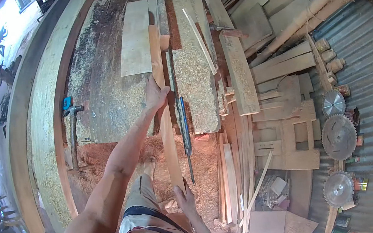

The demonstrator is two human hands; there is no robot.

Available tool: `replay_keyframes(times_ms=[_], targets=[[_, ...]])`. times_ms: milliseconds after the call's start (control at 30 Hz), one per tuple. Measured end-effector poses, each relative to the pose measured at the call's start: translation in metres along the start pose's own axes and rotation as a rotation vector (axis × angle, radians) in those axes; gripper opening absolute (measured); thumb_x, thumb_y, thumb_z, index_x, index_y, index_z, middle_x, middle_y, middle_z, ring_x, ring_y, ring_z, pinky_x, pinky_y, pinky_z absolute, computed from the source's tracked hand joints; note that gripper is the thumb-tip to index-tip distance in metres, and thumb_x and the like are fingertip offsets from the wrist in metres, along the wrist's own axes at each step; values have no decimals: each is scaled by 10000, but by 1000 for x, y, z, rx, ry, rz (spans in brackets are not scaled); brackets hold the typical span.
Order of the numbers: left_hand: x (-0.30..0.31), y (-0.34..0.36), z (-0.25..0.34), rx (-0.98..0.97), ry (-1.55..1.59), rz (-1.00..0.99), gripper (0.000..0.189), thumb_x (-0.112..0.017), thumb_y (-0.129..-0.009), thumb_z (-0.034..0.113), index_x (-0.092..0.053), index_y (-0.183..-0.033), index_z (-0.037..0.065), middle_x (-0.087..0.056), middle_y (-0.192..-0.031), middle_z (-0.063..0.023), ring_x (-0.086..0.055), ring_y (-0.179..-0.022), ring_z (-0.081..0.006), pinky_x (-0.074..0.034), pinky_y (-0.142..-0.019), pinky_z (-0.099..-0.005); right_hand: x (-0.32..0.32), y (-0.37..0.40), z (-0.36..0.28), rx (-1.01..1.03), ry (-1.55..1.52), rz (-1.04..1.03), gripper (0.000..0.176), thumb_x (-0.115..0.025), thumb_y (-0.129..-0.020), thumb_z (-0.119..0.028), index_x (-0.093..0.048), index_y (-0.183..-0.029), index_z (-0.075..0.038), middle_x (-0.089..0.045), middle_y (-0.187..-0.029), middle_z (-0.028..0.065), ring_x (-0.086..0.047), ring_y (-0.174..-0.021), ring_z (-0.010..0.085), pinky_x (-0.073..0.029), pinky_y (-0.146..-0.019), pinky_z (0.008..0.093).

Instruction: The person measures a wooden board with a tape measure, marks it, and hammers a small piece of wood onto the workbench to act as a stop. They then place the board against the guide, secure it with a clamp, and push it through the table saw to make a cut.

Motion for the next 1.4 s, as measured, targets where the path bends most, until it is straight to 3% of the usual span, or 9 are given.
replay_keyframes(times_ms=[133, 433, 533, 767, 967, 1067, 1133, 1267, 1400], targets=[[-6, -12, -3, 36, 36, -77, 944, -825, -798, 219, -308, -1512, -120, -424, -1477, -403, -399, -1383, -587, -334, -1189, -620, -1, -9, 2, -33, -18, 2, 537, -584, -1100, -344, -491, -1524, -28, -657, -1205, 106, -621, -1083, 185, -514, -935, 332], [-6, -36, -4, -3, -27, 35, 924, -823, -814, 245, -335, -1497, -141, -348, -1529, -473, -317, -1467, -606, -272, -1254, -604, -6, -36, -5, -13, -133, -1, 591, -605, -1095, -344, -462, -1563, -14, -656, -1251, 102, -606, -1129, 167, -497, -984, 310], [-10, -47, -8, 39, -31, -16, 951, -798, -841, 293, -293, -1530, -124, -313, -1565, -462, -288, -1495, -592, -252, -1267, -594, -8, -45, -11, 0, -123, -12, 588, -601, -1096, -348, -470, -1561, -15, -658, -1286, 111, -604, -1176, 176, -487, -1019, 320], [-12, -73, -9, -26, -63, 39, 908, -825, -824, 294, -358, -1463, -151, -413, -1492, -463, -341, -1457, -611, -253, -1257, -618, -10, -67, -26, -32, -55, -16, 601, -598, -1091, -379, -486, -1558, -17, -649, -1402, 165, -602, -1303, 254, -460, -1099, 363], [-15, -96, -14, -8, -38, 36, 879, -828, -821, 299, -376, -1438, -135, -437, -1473, -450, -385, -1425, -606, -283, -1239, -623, -13, -85, -25, -66, -45, -37, 658, -603, -1082, -434, -471, -1566, -9, -642, -1425, 193, -611, -1306, 276, -456, -1113, 376], [-20, -107, -14, 0, -23, 22, 880, -826, -823, 298, -369, -1441, -133, -424, -1486, -449, -396, -1416, -604, -293, -1234, -622, -9, -92, -34, 0, 82, 45, 770, -648, -1051, -477, -389, -1620, -27, -611, -1437, 280, -639, -1289, 388, -520, -1067, 437], [-21, -114, -15, -15, -40, 14, 880, -823, -829, 298, -364, -1443, -134, -414, -1496, -447, -387, -1424, -602, -288, -1238, -618, -11, -79, -59, 125, 373, 85, 835, -709, -1011, -385, -311, -1653, -29, -615, -1387, 304, -646, -1246, 422, -534, -1043, 469], [-20, -124, -13, 22, -17, -38, 838, -810, -849, 304, -378, -1424, -127, -406, -1505, -443, -357, -1456, -591, -254, -1260, -609, -24, -73, -68, 290, 802, 13, 975, -769, -943, -285, -192, -1698, -66, -631, -1147, 339, -682, -1047, 489, -603, -828, 533], [-27, -139, -21, -3, -80, 31, 817, -796, -867, 320, -380, -1432, -99, -446, -1478, -399, -358, -1463, -570, -238, -1264, -606, -36, -95, -96, 249, 1011, -76, 995, -760, -931, -265, -169, -1711, -93, -621, -1012, 297, -699, -860, 462, -599, -684, 530]])
Point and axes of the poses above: each hand's wrist, its own y-axis away from the middle knuckle, its own x-axis out of the back of the hand, z = x × y, the point moved 10 cm from there along -y, towards the middle knuckle
